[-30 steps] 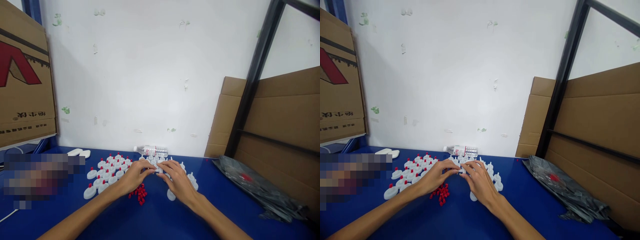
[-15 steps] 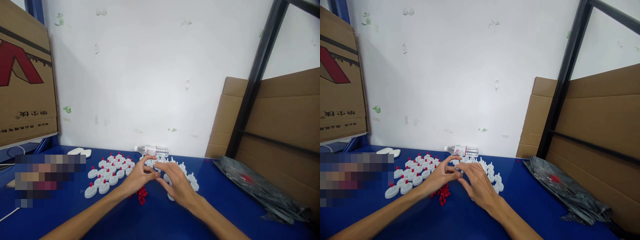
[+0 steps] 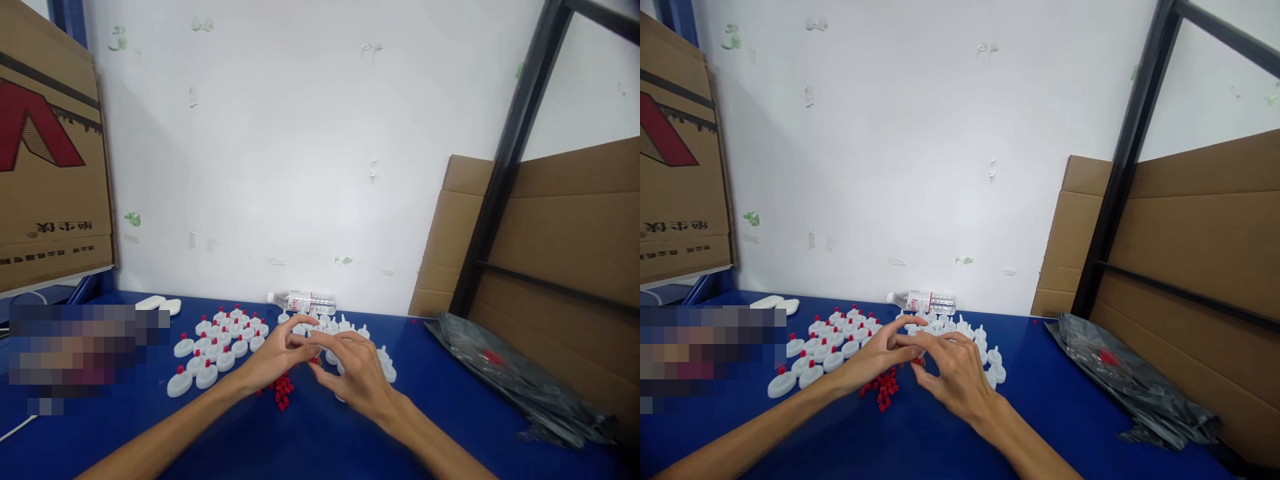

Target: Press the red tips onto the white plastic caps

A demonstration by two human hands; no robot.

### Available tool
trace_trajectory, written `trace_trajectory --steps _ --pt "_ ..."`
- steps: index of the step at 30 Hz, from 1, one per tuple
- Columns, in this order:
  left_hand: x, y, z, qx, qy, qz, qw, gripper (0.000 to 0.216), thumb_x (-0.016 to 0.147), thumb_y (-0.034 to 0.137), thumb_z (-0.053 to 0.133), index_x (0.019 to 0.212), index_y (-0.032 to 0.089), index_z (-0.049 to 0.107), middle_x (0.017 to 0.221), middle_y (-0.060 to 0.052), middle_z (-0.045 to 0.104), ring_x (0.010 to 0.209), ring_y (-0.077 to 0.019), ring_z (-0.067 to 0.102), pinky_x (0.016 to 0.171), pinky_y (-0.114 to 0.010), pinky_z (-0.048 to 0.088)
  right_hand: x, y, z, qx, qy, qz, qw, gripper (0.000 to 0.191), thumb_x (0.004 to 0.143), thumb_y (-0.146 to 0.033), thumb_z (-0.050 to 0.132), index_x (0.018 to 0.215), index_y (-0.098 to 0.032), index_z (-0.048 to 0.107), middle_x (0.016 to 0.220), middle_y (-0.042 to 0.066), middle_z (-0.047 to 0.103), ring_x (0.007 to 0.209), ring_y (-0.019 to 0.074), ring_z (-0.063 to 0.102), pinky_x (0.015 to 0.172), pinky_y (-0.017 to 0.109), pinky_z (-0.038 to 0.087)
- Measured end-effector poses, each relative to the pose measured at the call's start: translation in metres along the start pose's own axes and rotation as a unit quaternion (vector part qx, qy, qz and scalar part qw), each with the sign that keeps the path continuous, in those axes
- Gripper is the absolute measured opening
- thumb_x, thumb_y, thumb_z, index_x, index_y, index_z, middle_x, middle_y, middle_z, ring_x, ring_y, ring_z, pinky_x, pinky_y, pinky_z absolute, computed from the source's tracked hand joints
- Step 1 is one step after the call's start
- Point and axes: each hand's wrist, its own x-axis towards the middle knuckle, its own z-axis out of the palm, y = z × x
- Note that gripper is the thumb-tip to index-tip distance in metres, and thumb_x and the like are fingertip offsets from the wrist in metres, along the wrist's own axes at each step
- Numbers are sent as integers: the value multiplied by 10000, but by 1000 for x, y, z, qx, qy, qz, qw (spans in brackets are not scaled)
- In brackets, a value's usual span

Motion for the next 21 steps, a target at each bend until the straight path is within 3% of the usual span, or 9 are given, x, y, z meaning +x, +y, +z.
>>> trace_trajectory --steps 3,6,8,10,13,17,21 --pt "4 -4 -1 31 5 13 999 565 786 389 738 1251 193 482 734 19 651 737 -162 628 696 -273 453 -2 4 1 7 -37 17 999 491 877 -343 683 1333 -285 510 1024 34 745 907 216 696 926 404 505" --pt "8 -5 -13 181 72 56 979 399 882 405 618 1212 195 535 785 -10 668 768 -182 624 734 -312 473 -2 6 -1 -2 -64 43 997 625 904 -410 641 1452 -287 369 1199 71 686 1089 261 642 1045 502 428" --pt "10 -5 -26 347 133 109 922 303 948 372 509 1199 214 575 890 -42 674 862 -211 604 804 -362 470 -1 6 -3 1 -65 65 996 538 954 -390 563 1447 -291 372 1268 74 647 1161 263 601 1066 517 405" --pt "10 -5 -40 484 155 156 847 294 983 311 431 1215 237 596 1018 -68 655 1010 -249 549 883 -408 447 1 7 -4 10 -66 75 995 416 993 -329 490 1402 -289 427 1293 69 628 1184 243 584 1089 507 381" --pt "9 -10 -55 574 128 156 794 337 988 211 365 1193 229 632 1002 -89 621 1012 -264 502 841 -401 450 1 10 -2 10 -80 78 994 321 1010 -284 448 1326 -281 502 1271 57 639 1187 216 582 1125 498 332" --pt "8 -24 -63 628 67 118 766 403 882 25 383 1041 220 698 942 -95 581 933 -253 497 763 -362 428 -3 15 3 -18 -105 88 990 241 1024 -297 413 1175 -275 600 1197 33 671 1173 211 586 1136 534 287" --pt "9 -30 -65 636 51 105 763 320 899 83 429 1013 218 695 969 -98 595 924 -255 502 786 -378 415 -5 17 7 -25 -114 83 990 243 1027 -291 401 1089 -259 633 1150 30 684 1128 205 603 1129 527 287"
